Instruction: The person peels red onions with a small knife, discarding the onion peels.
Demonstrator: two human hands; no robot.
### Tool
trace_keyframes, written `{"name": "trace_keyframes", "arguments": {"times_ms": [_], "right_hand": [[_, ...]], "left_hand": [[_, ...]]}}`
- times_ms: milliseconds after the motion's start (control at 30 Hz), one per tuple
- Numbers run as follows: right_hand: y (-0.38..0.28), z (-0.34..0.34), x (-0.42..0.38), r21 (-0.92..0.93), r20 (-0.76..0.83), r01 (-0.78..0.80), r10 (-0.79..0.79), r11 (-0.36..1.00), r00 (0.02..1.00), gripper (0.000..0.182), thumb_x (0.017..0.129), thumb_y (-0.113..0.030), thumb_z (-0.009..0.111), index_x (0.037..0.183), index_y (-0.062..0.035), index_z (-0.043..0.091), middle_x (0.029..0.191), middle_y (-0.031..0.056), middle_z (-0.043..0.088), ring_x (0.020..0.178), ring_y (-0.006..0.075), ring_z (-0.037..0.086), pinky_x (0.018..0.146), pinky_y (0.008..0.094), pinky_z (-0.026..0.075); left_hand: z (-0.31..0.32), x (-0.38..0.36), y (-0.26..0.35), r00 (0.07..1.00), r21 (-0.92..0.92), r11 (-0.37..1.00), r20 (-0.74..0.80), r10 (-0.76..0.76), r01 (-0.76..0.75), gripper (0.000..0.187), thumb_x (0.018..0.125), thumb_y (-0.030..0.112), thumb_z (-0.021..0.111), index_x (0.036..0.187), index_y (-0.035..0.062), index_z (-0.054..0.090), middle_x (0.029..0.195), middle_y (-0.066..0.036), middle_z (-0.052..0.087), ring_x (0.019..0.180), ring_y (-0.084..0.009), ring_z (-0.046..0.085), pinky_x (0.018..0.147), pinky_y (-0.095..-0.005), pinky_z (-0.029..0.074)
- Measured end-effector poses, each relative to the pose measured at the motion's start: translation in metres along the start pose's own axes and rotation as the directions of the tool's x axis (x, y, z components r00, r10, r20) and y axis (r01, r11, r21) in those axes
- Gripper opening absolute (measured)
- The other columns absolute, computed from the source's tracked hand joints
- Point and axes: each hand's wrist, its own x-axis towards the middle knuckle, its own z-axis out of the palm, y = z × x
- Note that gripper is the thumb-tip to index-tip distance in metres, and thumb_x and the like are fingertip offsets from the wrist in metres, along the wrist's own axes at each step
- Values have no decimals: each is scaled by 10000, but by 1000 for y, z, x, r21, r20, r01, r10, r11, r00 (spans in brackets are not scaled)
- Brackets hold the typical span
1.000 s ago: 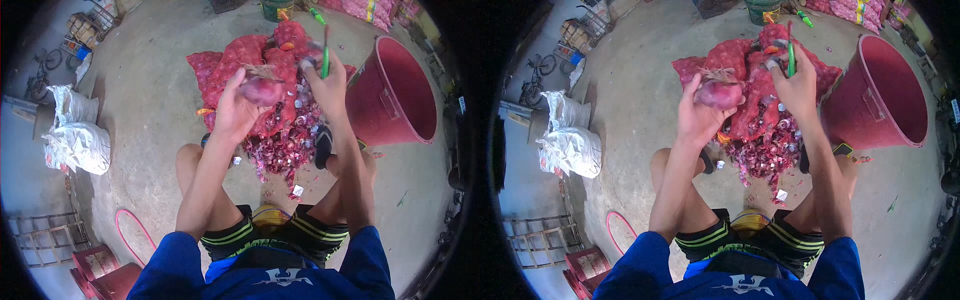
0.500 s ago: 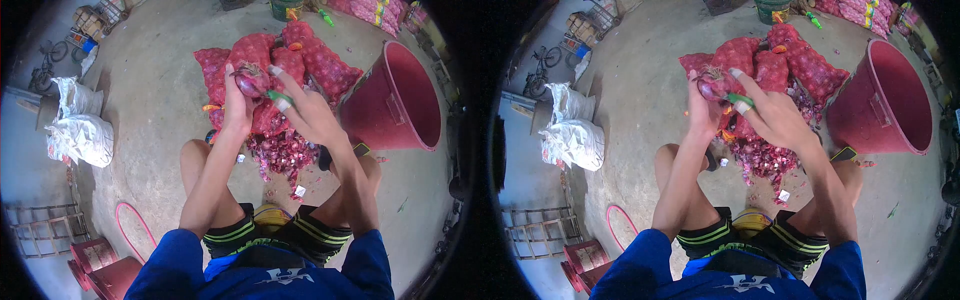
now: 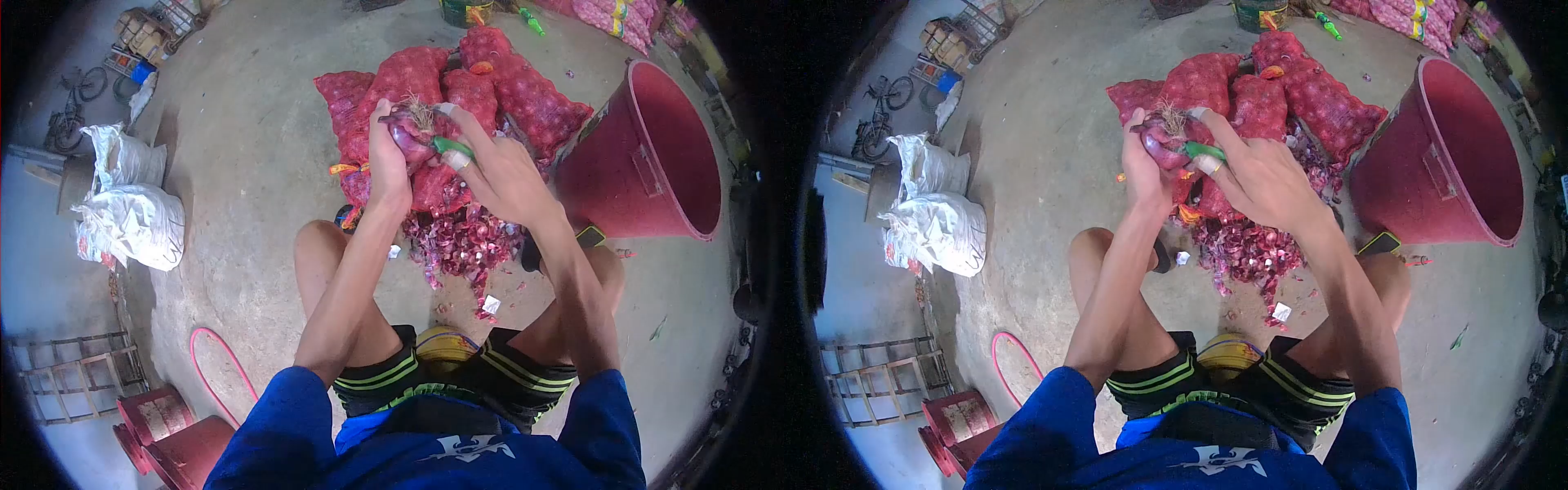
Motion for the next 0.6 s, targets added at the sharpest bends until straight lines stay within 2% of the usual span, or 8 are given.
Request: {"name": "trace_keyframes", "arguments": {"times_ms": [33,100,233,333,400,500,533,600], "right_hand": [[2,1,1,-20,-18,17,-17,1000,1000,646,1029,-236,650,1600,-82,390,762,246,668,734,477,670,676,592,483],[1,4,3,-18,-3,-7,7,1000,1000,651,1028,-238,651,1600,-77,387,757,247,665,740,476,671,684,593,483],[2,6,5,15,20,-31,31,999,999,651,1033,-243,641,1602,-69,377,753,250,658,770,471,676,711,579,487],[-2,11,0,120,-25,-12,15,993,1000,643,1051,-250,618,1610,-64,362,766,254,654,787,470,672,727,564,486],[-4,15,1,168,-19,-17,21,986,1000,642,1062,-254,604,1618,-60,348,784,258,659,793,473,672,734,563,488],[-10,27,0,271,-36,-26,37,962,999,640,1081,-258,579,1631,-50,327,817,263,671,803,478,673,754,560,492],[-12,30,1,329,-62,-26,48,944,997,639,1088,-257,568,1636,-43,319,832,264,676,807,480,674,767,559,493],[-14,27,4,356,-65,-46,74,933,995,638,1090,-255,566,1638,-40,319,841,262,680,814,483,675,775,558,493]], "left_hand": [[-1,2,0,1000,-1,1000,0,0,0,438,1093,538,509,1185,137,658,1064,-31,728,947,-183,709,810,-393,580],[-2,6,2,999,39,998,9,42,-43,456,1115,519,436,1128,114,645,905,-41,708,762,-166,686,586,-355,537],[-2,2,8,1000,39,999,-3,-16,16,412,1101,495,463,1103,121,637,886,-42,699,762,-179,686,583,-360,533],[3,3,1,993,-69,995,-94,68,-74,395,1112,471,453,1094,118,631,868,-38,682,740,-173,668,609,-336,528],[-7,9,-10,968,-33,967,-3,251,-251,355,1115,436,478,1197,129,634,1083,-24,698,985,-157,674,863,-352,545],[-7,19,-16,924,76,925,-69,376,-371,400,1143,430,418,1247,104,625,1144,-33,684,1069,-171,656,986,-359,506],[-4,18,-13,923,78,924,-71,378,-373,400,1143,430,418,1247,104,625,1144,-33,684,1069,-171,656,986,-359,506],[4,17,-9,934,4,944,-143,328,-331,356,1159,363,378,1032,107,591,910,-5,632,819,-120,600,782,-308,499]]}}
